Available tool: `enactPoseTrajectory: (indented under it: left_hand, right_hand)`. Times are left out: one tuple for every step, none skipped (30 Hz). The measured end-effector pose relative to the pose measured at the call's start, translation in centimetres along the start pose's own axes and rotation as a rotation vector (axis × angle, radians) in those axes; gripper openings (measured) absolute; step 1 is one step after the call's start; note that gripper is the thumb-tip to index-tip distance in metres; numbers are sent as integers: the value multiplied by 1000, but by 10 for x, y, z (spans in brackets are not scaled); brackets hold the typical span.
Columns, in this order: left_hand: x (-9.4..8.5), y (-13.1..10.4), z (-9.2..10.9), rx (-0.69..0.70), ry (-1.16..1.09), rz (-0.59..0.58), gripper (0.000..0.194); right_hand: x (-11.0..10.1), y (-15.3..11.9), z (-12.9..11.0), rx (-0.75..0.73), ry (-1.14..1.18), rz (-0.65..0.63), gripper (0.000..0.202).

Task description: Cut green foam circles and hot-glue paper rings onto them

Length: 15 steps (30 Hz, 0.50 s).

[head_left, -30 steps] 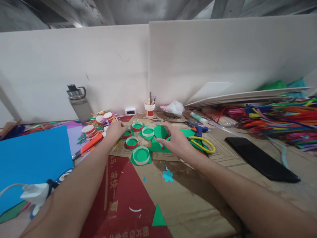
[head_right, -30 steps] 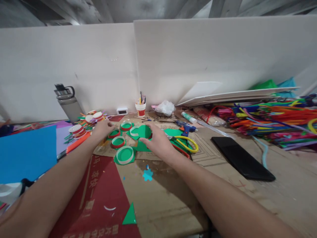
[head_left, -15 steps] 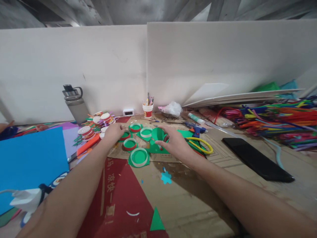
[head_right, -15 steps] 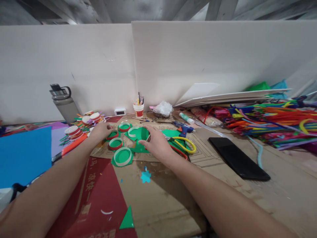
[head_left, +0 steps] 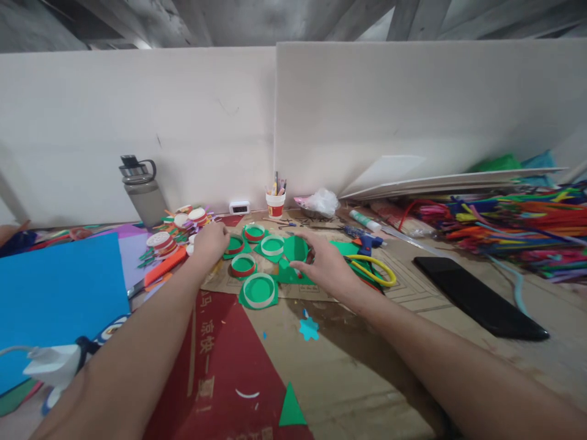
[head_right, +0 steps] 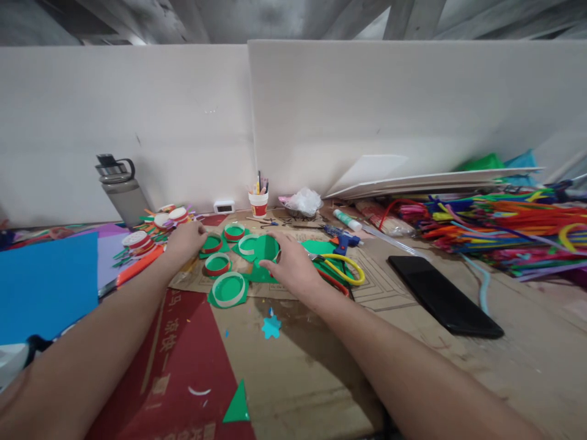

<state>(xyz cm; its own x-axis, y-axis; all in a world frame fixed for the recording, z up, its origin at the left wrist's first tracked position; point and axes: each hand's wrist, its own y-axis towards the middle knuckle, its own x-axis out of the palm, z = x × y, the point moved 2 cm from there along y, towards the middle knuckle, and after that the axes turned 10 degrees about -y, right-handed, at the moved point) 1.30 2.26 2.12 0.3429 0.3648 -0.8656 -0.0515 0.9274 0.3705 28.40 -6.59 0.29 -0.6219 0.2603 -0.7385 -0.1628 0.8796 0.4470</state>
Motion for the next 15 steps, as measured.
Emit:
enactPoseTrajectory:
  left_hand:
    - [-2, 0, 2, 6, 11, 26, 15]
    - [-5, -1, 4, 19, 20, 54, 17]
    - [-7, -1, 6, 36, 26, 83, 18]
    - [-8, -2, 8, 52, 27, 112, 19]
    - [-9, -3, 9, 63, 21, 140, 20]
    - [-10, -3, 10, 67, 10, 164, 20]
    - [-10, -4, 10, 63, -6, 181, 21]
    - [-10, -4, 10, 54, -24, 194, 22]
    - [-10, -4, 9, 44, -44, 207, 22]
    - [-9, -4, 9, 38, -70, 219, 22]
    - [-8, -4, 8, 33, -102, 232, 21]
    - [-8, -3, 6, 26, -141, 243, 20]
    - [-7, -2, 4, 16, -184, 251, 19]
    - [-7, -1, 2, 2, -230, 258, 17]
    - [-7, 1, -1, -21, -274, 270, 15]
  right_hand:
    - [0, 0, 0, -2, -3, 3, 60]
    - [0, 0, 0, -5, -5, 5, 60]
    - [0, 0, 0, -7, -6, 7, 60]
    - [-1, 0, -1, -7, -6, 5, 59]
    - [-1, 0, -1, -4, -3, 3, 59]
    - [-1, 0, -1, -1, 0, 0, 59]
    - [-1, 0, -2, 2, 5, -5, 59]
    - [-1, 0, -2, 6, 11, -10, 58]
    - [-1, 0, -3, 10, 16, -15, 58]
    - [-2, 0, -3, 13, 21, -20, 58]
    - [-1, 0, -3, 16, 24, -25, 58]
    - [-1, 0, -3, 19, 26, -29, 58]
    - [-1, 0, -3, 21, 27, -32, 58]
    - [-1, 0, -3, 23, 24, -33, 58]
    - [-1, 0, -3, 24, 19, -32, 59]
